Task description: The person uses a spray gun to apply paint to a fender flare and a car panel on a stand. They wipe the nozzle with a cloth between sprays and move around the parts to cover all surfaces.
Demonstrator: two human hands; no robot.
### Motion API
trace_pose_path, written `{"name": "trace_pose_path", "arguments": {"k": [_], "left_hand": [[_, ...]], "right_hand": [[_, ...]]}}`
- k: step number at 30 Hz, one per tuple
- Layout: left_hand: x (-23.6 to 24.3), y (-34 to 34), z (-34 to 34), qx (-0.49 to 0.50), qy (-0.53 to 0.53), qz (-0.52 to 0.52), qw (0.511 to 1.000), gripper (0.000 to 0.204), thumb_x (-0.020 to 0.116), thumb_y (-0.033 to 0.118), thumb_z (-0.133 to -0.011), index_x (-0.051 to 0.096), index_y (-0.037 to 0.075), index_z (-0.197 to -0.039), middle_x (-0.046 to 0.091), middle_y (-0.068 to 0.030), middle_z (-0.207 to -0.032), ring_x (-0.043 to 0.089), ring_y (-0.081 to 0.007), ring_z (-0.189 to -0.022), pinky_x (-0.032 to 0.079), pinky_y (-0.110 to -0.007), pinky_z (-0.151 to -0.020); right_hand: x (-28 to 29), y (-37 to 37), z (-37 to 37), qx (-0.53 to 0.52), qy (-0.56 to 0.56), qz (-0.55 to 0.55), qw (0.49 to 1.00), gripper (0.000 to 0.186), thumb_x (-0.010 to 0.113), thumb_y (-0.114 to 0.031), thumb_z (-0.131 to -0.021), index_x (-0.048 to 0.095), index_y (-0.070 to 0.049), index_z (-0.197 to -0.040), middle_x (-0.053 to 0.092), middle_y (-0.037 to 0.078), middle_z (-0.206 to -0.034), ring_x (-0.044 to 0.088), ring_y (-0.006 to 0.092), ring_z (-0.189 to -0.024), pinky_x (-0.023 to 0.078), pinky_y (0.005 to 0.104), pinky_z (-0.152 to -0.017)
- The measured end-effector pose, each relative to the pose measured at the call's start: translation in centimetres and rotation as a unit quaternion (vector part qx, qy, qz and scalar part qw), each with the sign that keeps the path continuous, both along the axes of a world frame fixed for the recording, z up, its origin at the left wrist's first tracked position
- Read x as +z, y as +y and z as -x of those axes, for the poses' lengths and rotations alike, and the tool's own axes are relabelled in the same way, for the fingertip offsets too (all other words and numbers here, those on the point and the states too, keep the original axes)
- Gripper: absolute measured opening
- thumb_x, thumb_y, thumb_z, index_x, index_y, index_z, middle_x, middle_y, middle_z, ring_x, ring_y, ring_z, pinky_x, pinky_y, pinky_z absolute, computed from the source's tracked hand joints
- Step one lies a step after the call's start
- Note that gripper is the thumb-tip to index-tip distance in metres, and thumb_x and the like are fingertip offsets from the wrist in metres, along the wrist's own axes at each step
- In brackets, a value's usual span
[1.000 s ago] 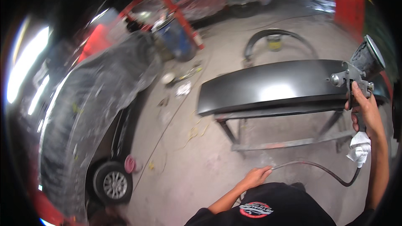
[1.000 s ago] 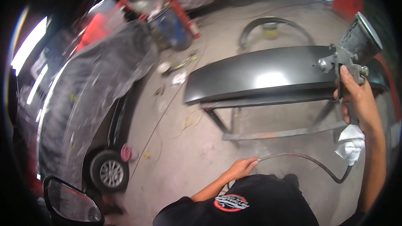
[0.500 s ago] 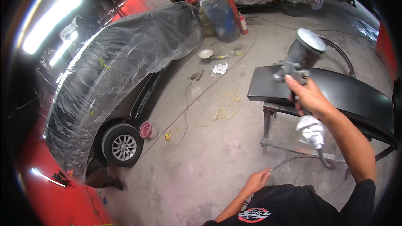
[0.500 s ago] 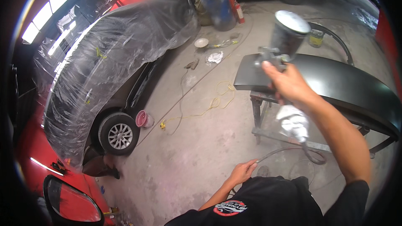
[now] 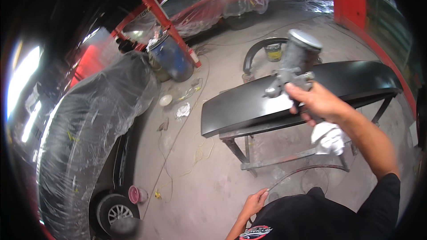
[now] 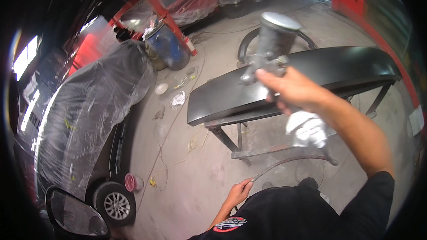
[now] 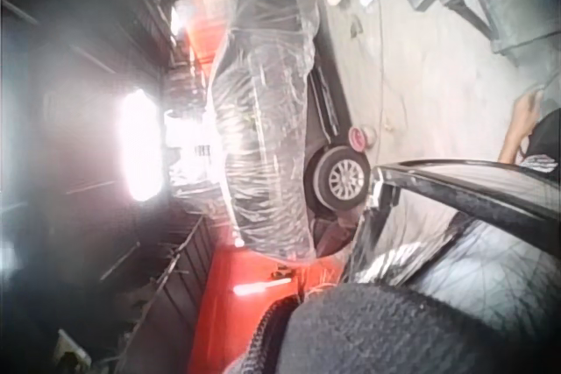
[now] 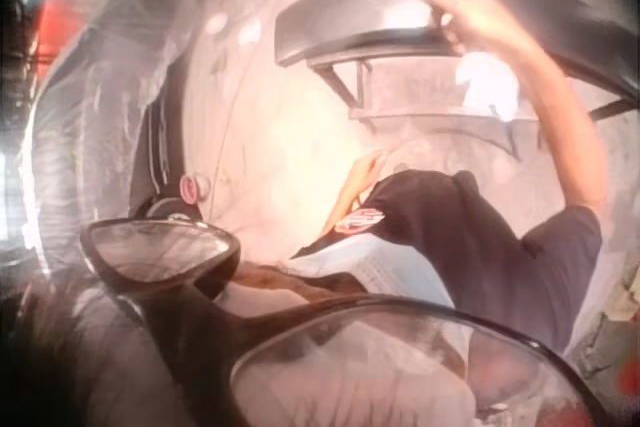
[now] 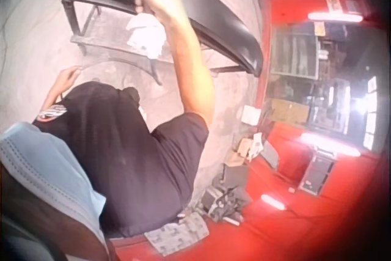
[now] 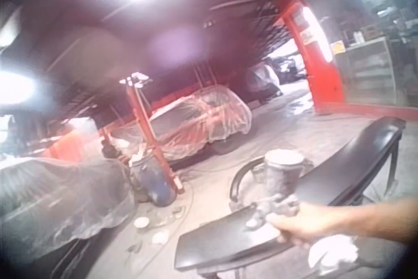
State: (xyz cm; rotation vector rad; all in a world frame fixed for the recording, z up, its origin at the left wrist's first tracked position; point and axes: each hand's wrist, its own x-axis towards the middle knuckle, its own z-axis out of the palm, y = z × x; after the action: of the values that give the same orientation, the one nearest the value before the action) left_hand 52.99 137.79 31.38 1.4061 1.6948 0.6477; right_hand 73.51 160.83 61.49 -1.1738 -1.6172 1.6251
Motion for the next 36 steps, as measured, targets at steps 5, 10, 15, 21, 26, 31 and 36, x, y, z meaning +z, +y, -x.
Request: {"name": "trace_pose_path", "arguments": {"k": [5,10,15,21,26,31,36], "left_hand": [[1.8,5.8,-5.6,-0.139,0.023,0.002,0.99,0.038,0.049,0.037,-0.095,0.06,0.01,-0.12,0.063,-0.0235,-0.08,0.063,-0.0391,-0.08,0.047,-0.044,-0.072],[3.5,12.1,-14.4,-0.226,0.024,0.007,0.974,0.039,0.048,0.038,-0.096,0.059,0.01,-0.121,0.063,-0.0222,-0.079,0.063,-0.0392,-0.077,0.047,-0.044,-0.072],[6.3,17.2,-24.0,-0.278,0.046,0.006,0.96,0.038,0.05,0.037,-0.095,0.06,0.011,-0.122,0.06,-0.0186,-0.069,0.06,-0.0319,-0.065,0.046,-0.039,-0.064],[6.2,22.1,-32.7,-0.304,0.06,-0.005,0.951,0.037,0.052,0.036,-0.095,0.06,0.011,-0.121,0.057,-0.0161,-0.065,0.058,-0.0262,-0.06,0.046,-0.036,-0.061],[6.2,24.8,-37.1,-0.317,0.069,0.007,0.946,0.037,0.052,0.036,-0.095,0.06,0.011,-0.121,0.057,-0.0167,-0.065,0.058,-0.0277,-0.06,0.046,-0.036,-0.061],[6.0,25.7,-39.3,-0.29,0.066,-0.002,0.955,0.037,0.052,0.037,-0.095,0.061,0.011,-0.12,0.057,-0.0175,-0.065,0.059,-0.0301,-0.061,0.047,-0.037,-0.062],[5.8,25.6,-38.3,-0.284,0.075,0.001,0.956,0.037,0.052,0.037,-0.095,0.061,0.011,-0.12,0.058,-0.0181,-0.065,0.06,-0.0319,-0.062,0.047,-0.038,-0.063]], "right_hand": [[0.9,-0.1,-14.0,-0.149,-0.02,-0.022,0.988,0.046,0.055,-0.051,-0.09,0.049,-0.005,-0.09,0.055,0.005,-0.067,0.044,0.0098,-0.039,0.034,0.024,-0.029],[1.6,-0.2,-27.2,-0.262,-0.027,-0.012,0.965,0.046,0.055,-0.049,-0.091,0.048,-0.004,-0.089,0.054,0.007,-0.066,0.043,0.0086,-0.039,0.034,0.0232,-0.03],[1.8,1.5,-40.0,-0.337,-0.023,-0.003,0.941,0.045,0.056,-0.047,-0.091,0.047,-0.003,-0.092,0.054,0.007,-0.067,0.042,0.0079,-0.038,0.033,0.0228,-0.029],[0.6,3.4,-53.8,-0.424,-0.049,-0.006,0.904,0.045,0.058,-0.048,-0.09,0.047,-0.004,-0.094,0.053,0.006,-0.067,0.042,0.0074,-0.038,0.034,0.0232,-0.029],[-1.6,5.4,-62.3,-0.508,-0.088,-0.011,0.857,0.044,0.057,-0.045,-0.09,0.048,-0.003,-0.097,0.052,0.005,-0.067,0.042,0.0072,-0.04,0.035,0.0237,-0.03],[-5.5,8.2,-70.6,-0.595,-0.142,-0.081,0.787,0.042,0.057,-0.045,-0.089,0.052,-0.003,-0.084,0.051,0.005,-0.061,0.044,0.0124,-0.039,0.036,0.0289,-0.032],[-7.6,9.5,-72.5,-0.648,-0.263,-0.146,0.7,0.05,0.056,-0.047,-0.089,0.05,0.0,-0.07,0.047,0.006,-0.047,0.048,0.0177,-0.036,0.037,0.0344,-0.033]]}}
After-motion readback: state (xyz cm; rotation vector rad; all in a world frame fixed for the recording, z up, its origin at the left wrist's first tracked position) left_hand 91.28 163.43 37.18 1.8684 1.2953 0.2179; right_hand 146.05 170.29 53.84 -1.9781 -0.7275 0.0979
